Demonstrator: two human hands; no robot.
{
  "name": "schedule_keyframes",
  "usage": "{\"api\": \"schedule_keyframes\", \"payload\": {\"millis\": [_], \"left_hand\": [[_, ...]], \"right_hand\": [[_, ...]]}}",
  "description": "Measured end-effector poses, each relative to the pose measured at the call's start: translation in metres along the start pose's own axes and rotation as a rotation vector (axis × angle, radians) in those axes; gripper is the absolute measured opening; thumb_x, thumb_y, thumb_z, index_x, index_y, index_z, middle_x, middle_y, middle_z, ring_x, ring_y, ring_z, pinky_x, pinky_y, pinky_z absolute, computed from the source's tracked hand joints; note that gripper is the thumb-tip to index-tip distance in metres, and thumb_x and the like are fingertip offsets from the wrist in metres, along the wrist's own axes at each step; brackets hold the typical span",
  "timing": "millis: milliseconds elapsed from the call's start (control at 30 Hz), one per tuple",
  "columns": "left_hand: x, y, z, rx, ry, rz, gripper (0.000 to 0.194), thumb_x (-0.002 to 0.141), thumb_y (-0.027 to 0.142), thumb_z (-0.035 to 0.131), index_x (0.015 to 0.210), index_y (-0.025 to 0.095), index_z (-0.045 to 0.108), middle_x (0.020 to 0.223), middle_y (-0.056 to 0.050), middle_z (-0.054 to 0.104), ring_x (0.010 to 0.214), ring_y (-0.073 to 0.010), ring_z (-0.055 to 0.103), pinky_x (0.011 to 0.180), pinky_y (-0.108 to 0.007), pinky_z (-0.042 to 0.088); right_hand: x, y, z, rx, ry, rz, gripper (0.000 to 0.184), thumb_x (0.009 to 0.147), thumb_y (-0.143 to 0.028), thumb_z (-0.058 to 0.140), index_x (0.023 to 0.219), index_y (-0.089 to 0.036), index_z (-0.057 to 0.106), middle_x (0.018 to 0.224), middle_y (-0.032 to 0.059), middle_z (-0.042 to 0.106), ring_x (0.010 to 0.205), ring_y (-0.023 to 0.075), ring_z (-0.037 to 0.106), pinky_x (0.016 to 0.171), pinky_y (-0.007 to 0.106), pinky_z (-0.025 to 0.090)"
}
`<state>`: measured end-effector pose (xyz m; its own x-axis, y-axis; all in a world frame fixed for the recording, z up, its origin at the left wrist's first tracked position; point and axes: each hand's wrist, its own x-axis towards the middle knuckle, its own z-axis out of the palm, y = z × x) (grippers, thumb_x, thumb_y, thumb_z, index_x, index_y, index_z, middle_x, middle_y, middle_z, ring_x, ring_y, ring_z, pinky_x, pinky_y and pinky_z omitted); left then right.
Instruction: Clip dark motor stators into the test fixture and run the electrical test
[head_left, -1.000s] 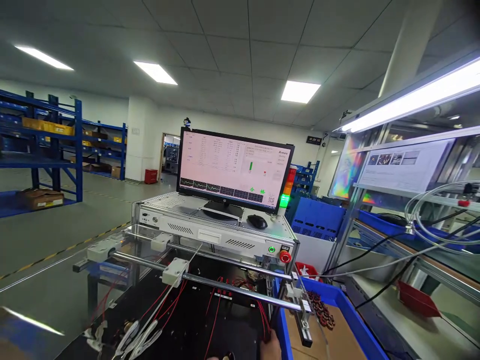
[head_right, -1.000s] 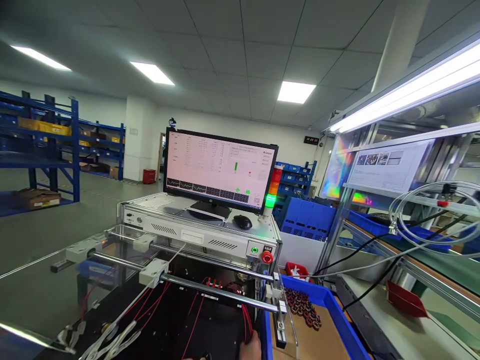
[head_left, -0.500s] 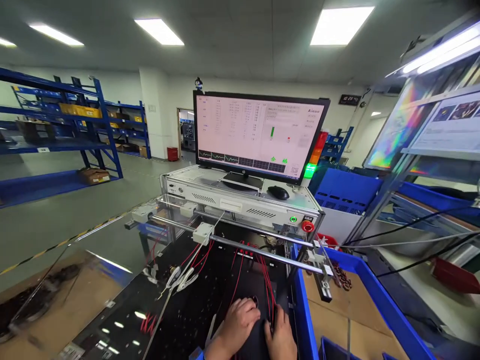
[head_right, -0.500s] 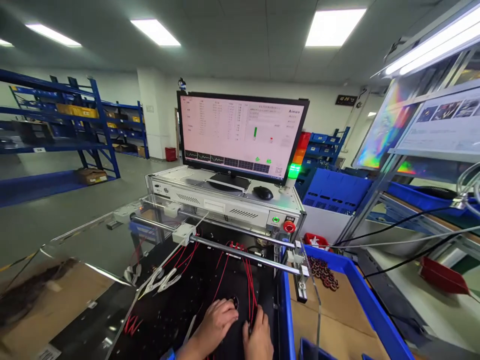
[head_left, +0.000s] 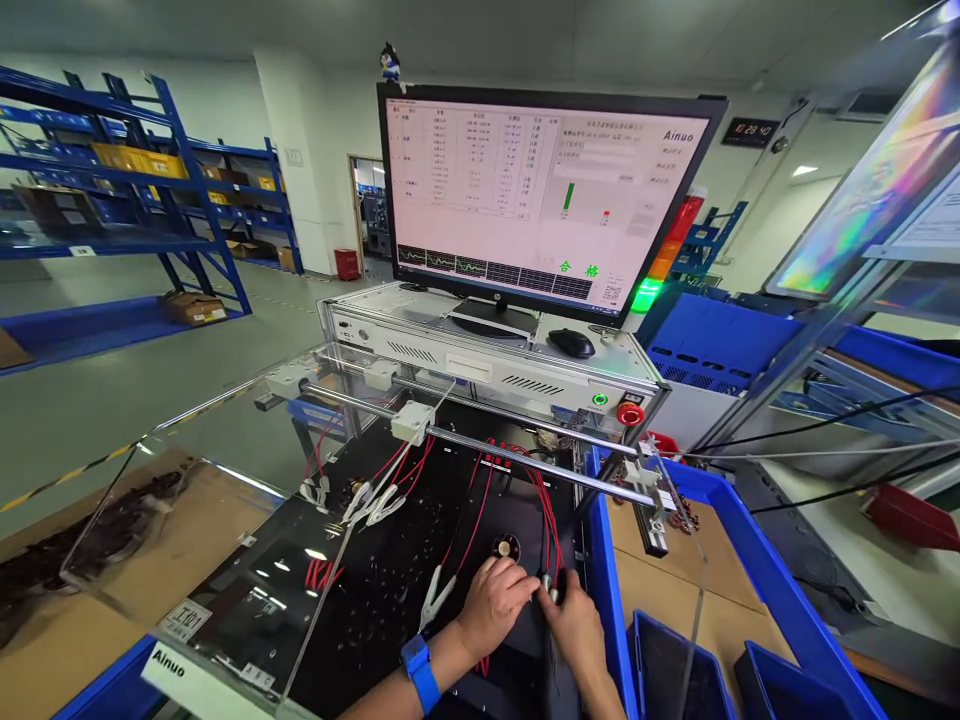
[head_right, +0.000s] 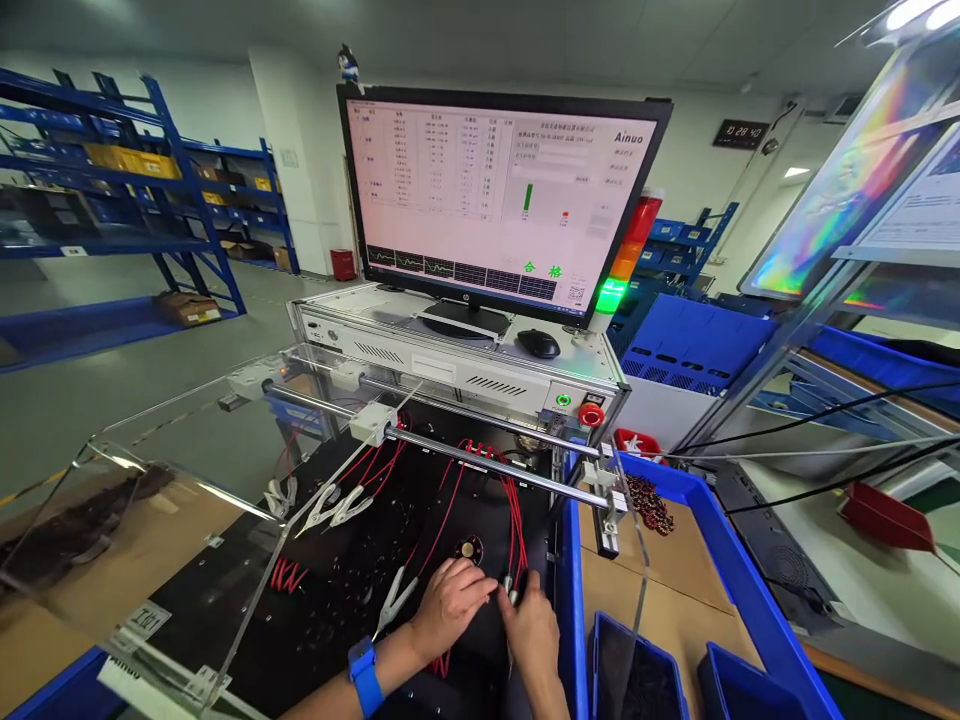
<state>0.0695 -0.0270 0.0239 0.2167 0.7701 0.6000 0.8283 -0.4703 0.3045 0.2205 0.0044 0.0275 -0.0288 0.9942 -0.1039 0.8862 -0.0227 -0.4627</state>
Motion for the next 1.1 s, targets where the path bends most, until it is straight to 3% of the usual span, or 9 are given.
{"api": "schedule_keyframes", "payload": {"millis": [100,233,333,533,800,933,1100], "left_hand": [[-0.007,-0.008,-0.011,-0.043,0.003,-0.085,0.042,0.074,0.021,0.066,0.114,0.026,0.052,0.100,-0.001,0.061,0.097,-0.0175,0.051,0.084,-0.033,0.041],[-0.012,-0.017,-0.020,-0.111,-0.001,-0.172,0.063,0.062,0.033,0.076,0.118,0.025,0.049,0.108,-0.004,0.058,0.102,-0.0226,0.049,0.089,-0.040,0.041],[-0.010,-0.017,-0.019,-0.123,-0.020,-0.205,0.053,0.064,0.025,0.076,0.112,0.026,0.053,0.107,-0.002,0.058,0.102,-0.0213,0.048,0.089,-0.039,0.041],[0.005,-0.010,-0.014,-0.092,0.004,-0.219,0.011,0.078,0.013,0.059,0.083,0.021,0.063,0.082,-0.001,0.060,0.087,-0.0164,0.050,0.079,-0.033,0.041],[0.008,-0.007,-0.010,-0.018,-0.019,-0.147,0.010,0.082,0.019,0.056,0.085,0.022,0.064,0.082,-0.001,0.059,0.090,-0.0162,0.050,0.077,-0.032,0.036],[0.007,-0.008,-0.011,-0.069,-0.019,-0.119,0.010,0.081,0.019,0.057,0.083,0.023,0.065,0.082,0.000,0.062,0.094,-0.0161,0.052,0.080,-0.033,0.033],[0.004,-0.010,-0.011,-0.145,-0.019,-0.104,0.014,0.082,0.017,0.056,0.072,0.022,0.066,0.072,0.003,0.064,0.084,-0.0133,0.054,0.078,-0.032,0.033]], "right_hand": [[0.005,-0.001,-0.012,0.131,0.041,-0.007,0.044,0.078,-0.049,0.045,0.106,-0.016,0.050,0.081,0.0117,0.067,0.076,0.0260,0.063,0.062,0.030,0.041],[0.017,-0.009,-0.032,0.313,0.084,-0.041,0.049,0.073,-0.055,0.050,0.104,-0.017,0.054,0.077,0.0076,0.066,0.068,0.0224,0.062,0.061,0.029,0.041],[0.026,-0.020,-0.042,0.425,0.086,-0.072,0.050,0.068,-0.058,0.054,0.096,-0.016,0.058,0.073,0.0054,0.065,0.065,0.0207,0.059,0.059,0.028,0.040],[0.029,-0.041,-0.046,0.528,0.062,-0.129,0.043,0.067,-0.056,0.056,0.084,-0.017,0.060,0.067,0.0024,0.062,0.057,0.0170,0.053,0.055,0.027,0.038],[0.029,-0.033,-0.032,0.602,0.051,-0.062,0.050,0.063,-0.059,0.059,0.086,-0.015,0.059,0.064,0.0015,0.061,0.055,0.0163,0.051,0.055,0.027,0.039],[0.031,-0.030,-0.027,0.658,0.033,-0.036,0.051,0.062,-0.059,0.060,0.087,-0.015,0.058,0.066,0.0016,0.061,0.058,0.0163,0.053,0.057,0.027,0.040],[0.034,-0.035,-0.022,0.809,0.034,0.027,0.051,0.063,-0.058,0.061,0.090,-0.015,0.056,0.068,0.0015,0.061,0.057,0.0147,0.053,0.052,0.025,0.040]]}}
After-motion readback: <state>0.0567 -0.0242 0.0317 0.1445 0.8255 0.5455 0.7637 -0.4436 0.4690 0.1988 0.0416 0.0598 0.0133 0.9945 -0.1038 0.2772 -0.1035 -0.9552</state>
